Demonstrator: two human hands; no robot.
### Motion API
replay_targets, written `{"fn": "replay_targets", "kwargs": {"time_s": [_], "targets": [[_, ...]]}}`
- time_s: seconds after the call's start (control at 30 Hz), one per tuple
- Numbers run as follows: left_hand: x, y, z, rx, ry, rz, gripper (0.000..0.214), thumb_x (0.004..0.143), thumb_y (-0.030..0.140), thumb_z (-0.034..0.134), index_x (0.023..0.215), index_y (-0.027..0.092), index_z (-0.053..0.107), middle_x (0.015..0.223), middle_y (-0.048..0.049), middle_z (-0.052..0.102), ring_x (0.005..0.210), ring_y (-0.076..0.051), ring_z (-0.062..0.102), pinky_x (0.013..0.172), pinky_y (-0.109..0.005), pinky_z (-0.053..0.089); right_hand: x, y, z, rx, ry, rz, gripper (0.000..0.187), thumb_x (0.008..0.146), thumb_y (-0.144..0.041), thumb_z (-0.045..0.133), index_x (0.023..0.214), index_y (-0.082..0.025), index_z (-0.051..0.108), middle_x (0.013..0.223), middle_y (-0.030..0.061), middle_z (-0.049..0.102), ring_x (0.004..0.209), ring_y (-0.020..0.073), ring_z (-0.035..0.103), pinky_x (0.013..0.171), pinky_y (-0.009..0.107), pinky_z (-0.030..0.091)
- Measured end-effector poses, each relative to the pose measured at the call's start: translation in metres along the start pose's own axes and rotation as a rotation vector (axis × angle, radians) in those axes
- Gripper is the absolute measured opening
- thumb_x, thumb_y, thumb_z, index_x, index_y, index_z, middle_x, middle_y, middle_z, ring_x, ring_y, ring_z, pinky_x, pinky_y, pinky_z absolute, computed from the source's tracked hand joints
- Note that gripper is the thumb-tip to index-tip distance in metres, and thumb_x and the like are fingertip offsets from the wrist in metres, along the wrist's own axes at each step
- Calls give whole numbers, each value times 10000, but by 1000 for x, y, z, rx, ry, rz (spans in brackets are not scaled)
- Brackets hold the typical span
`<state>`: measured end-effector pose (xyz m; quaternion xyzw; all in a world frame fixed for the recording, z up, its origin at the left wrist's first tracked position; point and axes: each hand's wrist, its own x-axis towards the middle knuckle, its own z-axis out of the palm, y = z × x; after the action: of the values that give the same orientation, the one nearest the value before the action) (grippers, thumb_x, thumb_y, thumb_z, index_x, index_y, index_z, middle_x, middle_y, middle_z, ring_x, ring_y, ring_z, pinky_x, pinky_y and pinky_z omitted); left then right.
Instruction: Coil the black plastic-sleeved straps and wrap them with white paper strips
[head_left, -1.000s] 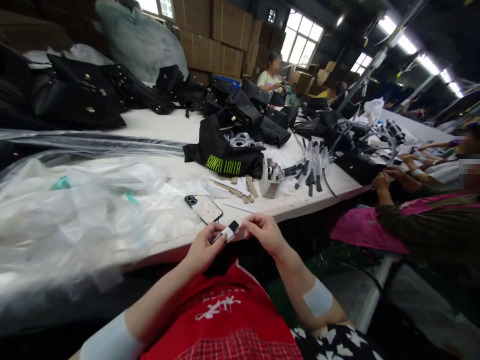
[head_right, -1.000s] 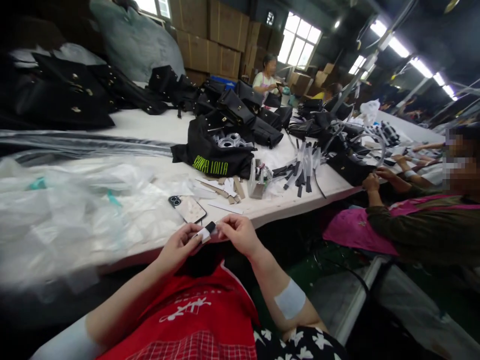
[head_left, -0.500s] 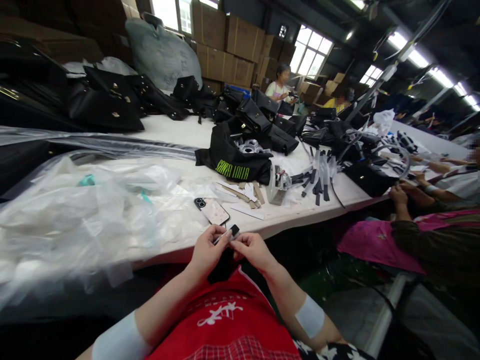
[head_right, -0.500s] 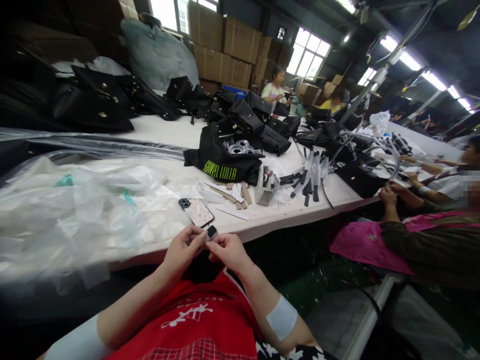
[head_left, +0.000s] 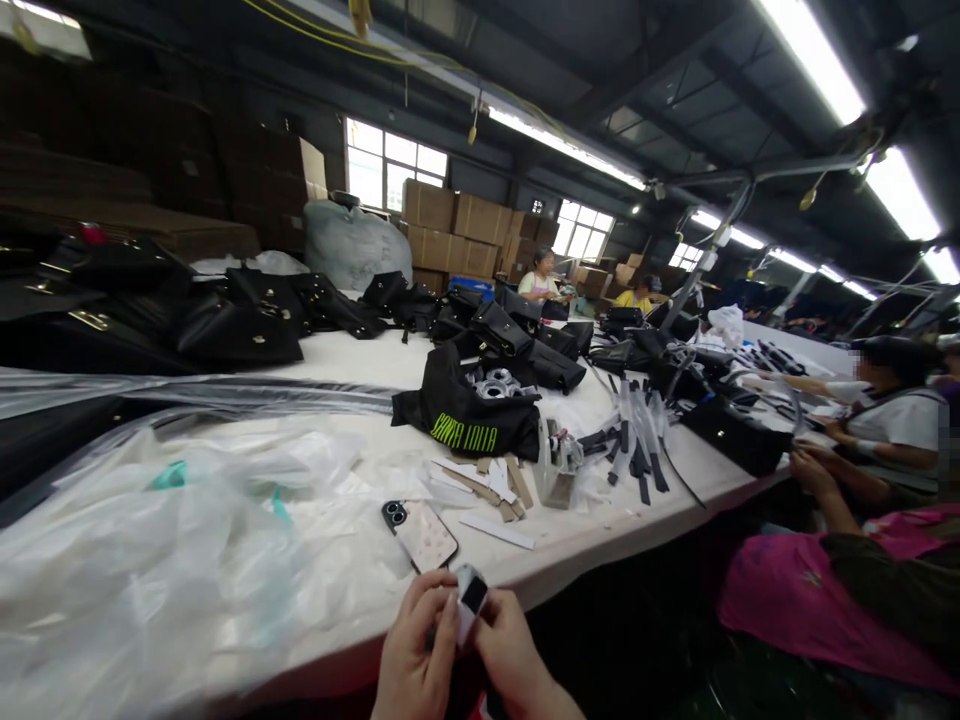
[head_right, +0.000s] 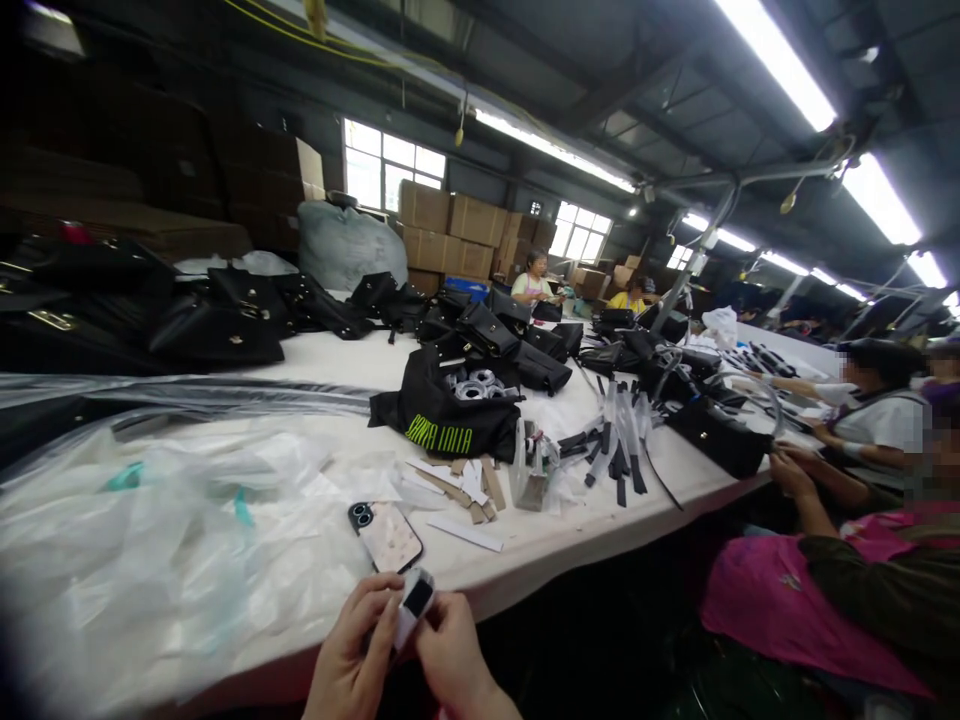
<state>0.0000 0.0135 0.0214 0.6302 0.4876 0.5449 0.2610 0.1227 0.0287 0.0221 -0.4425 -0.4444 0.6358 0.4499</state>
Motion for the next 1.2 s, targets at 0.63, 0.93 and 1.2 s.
{"fn": "replay_targets", "kwargs": {"time_s": [0.63,0.93,1.2], "targets": [[-9,-24,-28,139,-98,-158,238,877,318,521,1056,214,639,1181,-128,630,1137,-260,591,997,-461,484,184,-222,-26,-1060,542,-1082,183,817,-263,551,886,-139,665,942,126,664,921,235,593,889,387,459],[12,-34,-48,178,-186,-117,199,850,199,513,1015,201,625,1088,-110,647,1053,-229,608,969,-407,482,36,4,-60,-1090,60,-627,178,871,-251,515,838,-188,677,857,85,681,830,212,636,769,337,515],[36,-42,-38,219,-258,-64,208,865,231,508,1042,191,611,1078,-113,634,1043,-232,591,966,-409,466,-12,32,-98,-937,212,-291,303,882,-414,513,835,-179,698,883,95,704,831,221,666,768,312,544]]}}
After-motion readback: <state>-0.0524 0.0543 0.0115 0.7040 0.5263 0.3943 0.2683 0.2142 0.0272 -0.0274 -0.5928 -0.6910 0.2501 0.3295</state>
